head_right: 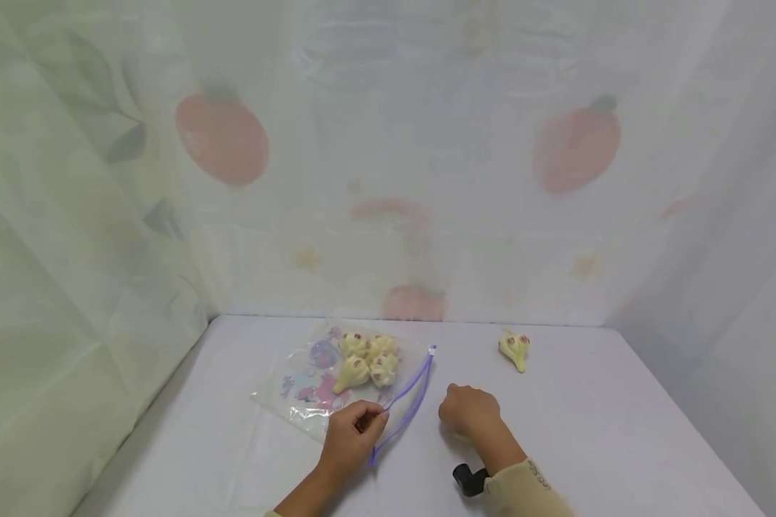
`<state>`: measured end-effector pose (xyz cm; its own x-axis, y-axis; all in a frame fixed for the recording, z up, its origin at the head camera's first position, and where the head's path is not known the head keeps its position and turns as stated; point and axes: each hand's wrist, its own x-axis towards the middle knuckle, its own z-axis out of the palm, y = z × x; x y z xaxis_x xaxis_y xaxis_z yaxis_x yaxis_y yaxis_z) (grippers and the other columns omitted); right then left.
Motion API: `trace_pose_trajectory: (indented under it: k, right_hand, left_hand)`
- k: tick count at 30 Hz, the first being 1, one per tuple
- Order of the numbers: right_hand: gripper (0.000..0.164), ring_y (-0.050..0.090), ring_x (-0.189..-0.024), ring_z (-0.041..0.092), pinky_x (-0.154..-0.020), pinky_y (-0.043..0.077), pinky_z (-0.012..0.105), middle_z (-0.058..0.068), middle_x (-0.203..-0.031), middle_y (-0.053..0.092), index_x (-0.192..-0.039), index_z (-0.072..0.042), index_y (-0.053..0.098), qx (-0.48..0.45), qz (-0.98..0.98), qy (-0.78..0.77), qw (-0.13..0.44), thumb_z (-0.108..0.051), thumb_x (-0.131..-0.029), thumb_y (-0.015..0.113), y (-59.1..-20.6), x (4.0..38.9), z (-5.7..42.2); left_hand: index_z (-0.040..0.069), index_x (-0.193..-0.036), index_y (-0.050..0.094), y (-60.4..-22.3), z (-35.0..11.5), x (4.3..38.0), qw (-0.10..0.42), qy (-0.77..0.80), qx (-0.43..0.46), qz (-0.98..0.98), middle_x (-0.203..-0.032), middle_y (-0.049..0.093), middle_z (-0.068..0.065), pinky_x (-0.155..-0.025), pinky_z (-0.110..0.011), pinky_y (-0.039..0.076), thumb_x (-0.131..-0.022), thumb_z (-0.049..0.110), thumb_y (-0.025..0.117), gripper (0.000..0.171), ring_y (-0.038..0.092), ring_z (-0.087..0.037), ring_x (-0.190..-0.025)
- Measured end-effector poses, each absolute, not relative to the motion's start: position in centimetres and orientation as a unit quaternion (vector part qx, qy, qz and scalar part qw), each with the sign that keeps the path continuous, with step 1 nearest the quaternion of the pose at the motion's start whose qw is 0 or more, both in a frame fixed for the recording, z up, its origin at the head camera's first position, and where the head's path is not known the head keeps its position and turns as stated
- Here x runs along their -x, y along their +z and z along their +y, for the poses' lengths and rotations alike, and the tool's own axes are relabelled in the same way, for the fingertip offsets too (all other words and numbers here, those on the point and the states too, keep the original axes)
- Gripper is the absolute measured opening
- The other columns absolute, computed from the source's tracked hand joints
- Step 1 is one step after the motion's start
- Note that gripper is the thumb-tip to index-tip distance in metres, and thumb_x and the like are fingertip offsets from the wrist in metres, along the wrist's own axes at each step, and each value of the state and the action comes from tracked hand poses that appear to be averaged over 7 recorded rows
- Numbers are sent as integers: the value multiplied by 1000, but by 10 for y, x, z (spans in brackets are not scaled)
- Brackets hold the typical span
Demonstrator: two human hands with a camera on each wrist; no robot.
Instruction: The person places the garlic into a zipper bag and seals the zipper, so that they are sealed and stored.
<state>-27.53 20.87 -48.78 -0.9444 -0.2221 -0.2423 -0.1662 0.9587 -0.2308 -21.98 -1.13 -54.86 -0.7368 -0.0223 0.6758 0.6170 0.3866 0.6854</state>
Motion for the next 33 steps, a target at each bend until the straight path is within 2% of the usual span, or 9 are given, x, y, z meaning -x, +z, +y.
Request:
trace_pose_trajectory:
  k: [3, 9, 16, 22, 25, 28, 30, 32, 33]
  right_hand:
    - [38, 55, -81, 28, -80, 50, 56, 15, -106, 67, -120, 1, 58, 88, 978, -140, 131, -21, -91, 46, -489, 275, 207]
    - [28, 53, -77, 26, -71, 48, 50, 7, -89, 63, -107, -5, 60, 87, 974, -172, 118, -24, -92, 45, -493, 274, 206]
    - [25, 56, -80, 24, -75, 50, 50, 6, -95, 65, -104, -6, 62, 99, 968, -204, 104, -23, -92, 47, -500, 276, 216]
    - [25, 54, -80, 20, -72, 47, 40, 6, -93, 65, -95, -10, 67, 91, 940, -315, 93, -22, -96, 46, -506, 278, 229]
    - [29, 59, -91, 23, -82, 49, 44, 6, -102, 68, -93, -14, 72, 92, 926, -354, 90, -25, -98, 46, -509, 279, 233]
    - [34, 59, -111, 32, -98, 44, 52, 11, -117, 68, -97, -14, 75, 103, 903, -406, 100, -31, -101, 45, -514, 282, 235]
    - [41, 62, -104, 33, -89, 50, 49, 13, -119, 67, -106, -12, 73, 101, 867, -471, 125, -40, -102, 43, -517, 283, 235]
    - [50, 63, -86, 27, -72, 54, 39, 13, -112, 65, -116, -8, 69, 97, 822, -540, 153, -48, -102, 42, -520, 284, 235]
    - [54, 60, -78, 22, -63, 52, 33, 11, -107, 64, -120, -7, 66, 91, 801, -568, 165, -52, -101, 43, -521, 284, 235]
  left_hand:
    - [16, -80, 70, -548, -11, 220, 312, -518, 192, -773, -64, 58, 9, -47, -13, 43, -79, 0, 75, 17, 46, 4, -55]
    - [10, -79, 70, -544, -9, 217, 326, -509, 186, -774, -61, 59, 2, -46, -12, 41, -77, -5, 76, 16, 46, 1, -54]
    - [0, -78, 69, -520, -4, 202, 313, -522, 182, -772, -61, 60, -5, -47, -12, 42, -75, -12, 73, 13, 47, -2, -53]
    - [0, -77, 69, -509, -1, 196, 311, -528, 175, -771, -61, 60, -6, -48, -8, 40, -74, -13, 74, 14, 47, -2, -53]
    - [0, -76, 69, -509, -1, 196, 318, -526, 175, -769, -61, 60, -6, -49, -7, 39, -73, -14, 74, 15, 47, -3, -53]
    - [0, -76, 69, -510, -1, 197, 317, -524, 172, -772, -61, 60, -6, -49, -8, 39, -74, -13, 74, 15, 46, -3, -53]
    - [5, -77, 70, -521, -3, 203, 313, -524, 173, -773, -62, 60, -1, -48, -10, 41, -75, -10, 75, 16, 46, -1, -54]
    - [9, -79, 70, -532, -6, 209, 311, -520, 177, -775, -63, 60, 4, -48, -12, 42, -77, -6, 76, 16, 46, 1, -55]
    - [12, -79, 70, -537, -8, 212, 311, -519, 181, -776, -64, 59, 6, -48, -13, 43, -78, -4, 76, 17, 46, 2, -56]
